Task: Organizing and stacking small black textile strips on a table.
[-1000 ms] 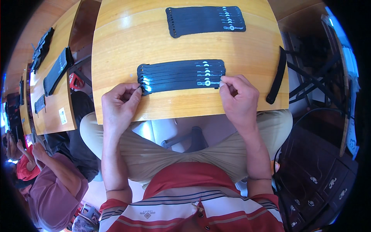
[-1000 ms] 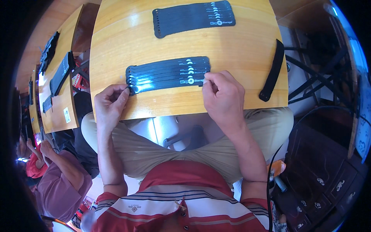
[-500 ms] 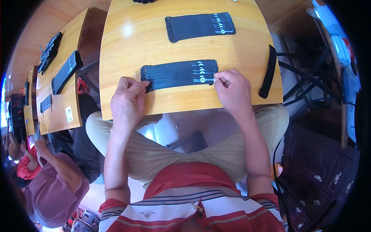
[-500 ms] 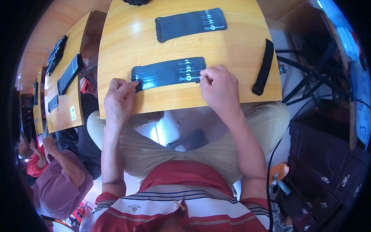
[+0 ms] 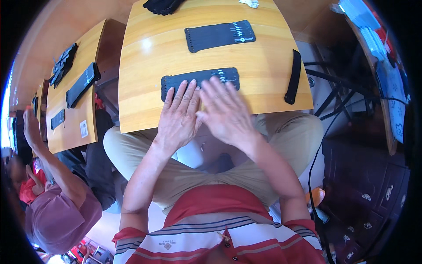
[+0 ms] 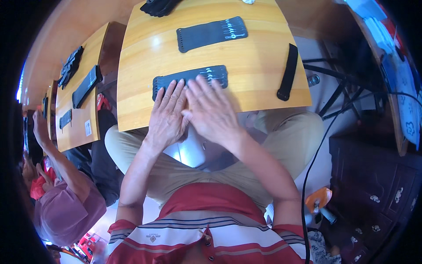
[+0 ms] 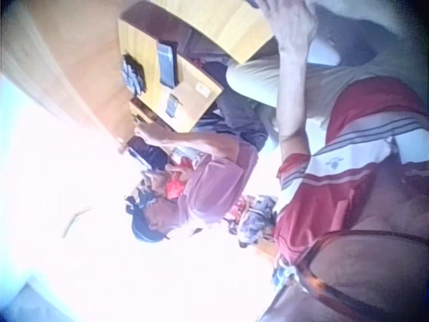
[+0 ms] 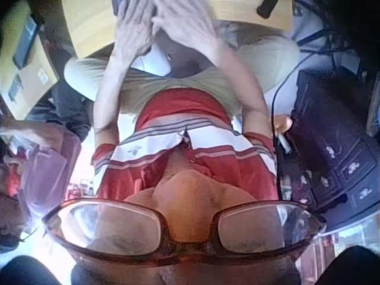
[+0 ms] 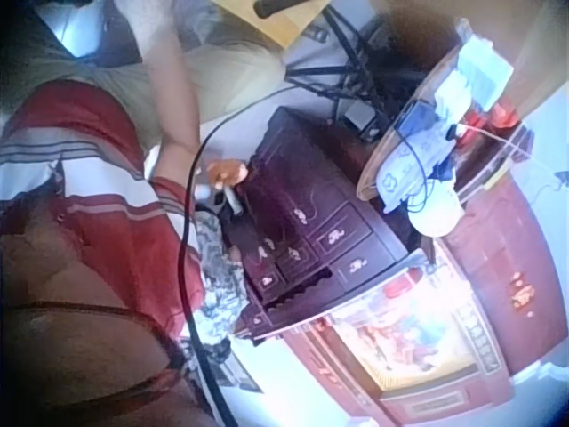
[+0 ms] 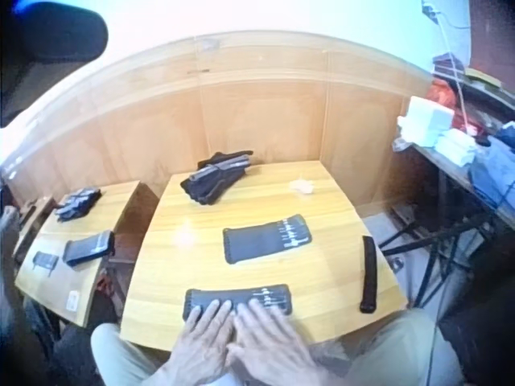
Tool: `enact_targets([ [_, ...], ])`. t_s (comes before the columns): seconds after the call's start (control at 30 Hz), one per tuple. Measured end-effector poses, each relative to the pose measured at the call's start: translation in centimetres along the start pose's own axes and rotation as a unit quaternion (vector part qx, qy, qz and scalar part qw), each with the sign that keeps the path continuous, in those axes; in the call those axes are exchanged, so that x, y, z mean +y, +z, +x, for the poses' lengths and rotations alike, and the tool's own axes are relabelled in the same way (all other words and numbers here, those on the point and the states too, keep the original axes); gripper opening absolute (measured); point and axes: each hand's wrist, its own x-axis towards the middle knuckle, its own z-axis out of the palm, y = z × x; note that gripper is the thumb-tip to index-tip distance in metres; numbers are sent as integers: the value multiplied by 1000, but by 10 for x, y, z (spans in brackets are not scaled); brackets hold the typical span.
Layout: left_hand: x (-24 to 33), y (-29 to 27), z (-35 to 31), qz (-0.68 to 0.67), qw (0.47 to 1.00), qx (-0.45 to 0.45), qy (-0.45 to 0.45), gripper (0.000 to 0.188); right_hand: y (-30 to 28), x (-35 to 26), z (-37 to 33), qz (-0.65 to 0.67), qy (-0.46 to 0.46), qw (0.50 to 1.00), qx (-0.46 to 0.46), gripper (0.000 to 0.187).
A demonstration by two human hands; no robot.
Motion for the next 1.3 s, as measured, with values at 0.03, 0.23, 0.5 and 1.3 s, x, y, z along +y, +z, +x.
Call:
enact_targets([
  [0.03, 0, -1, -1, -9, 1000, -6, -3, 64, 5, 3, -4, 14, 6, 1000, -18, 63],
  [0.23, -5, -6, -9, -5, 1000, 3, -27, 66, -6, 21, -19, -26, 26, 997, -64, 66],
  [0.5, -22, -8, -32, -1, 998, -11, -66, 72, -9, 31, -35, -58, 69, 995, -43, 67],
  [1.3, 106, -11, -32, -291, 933, 183, 107, 51, -99, 12, -121, -163, 88, 981, 53, 39],
])
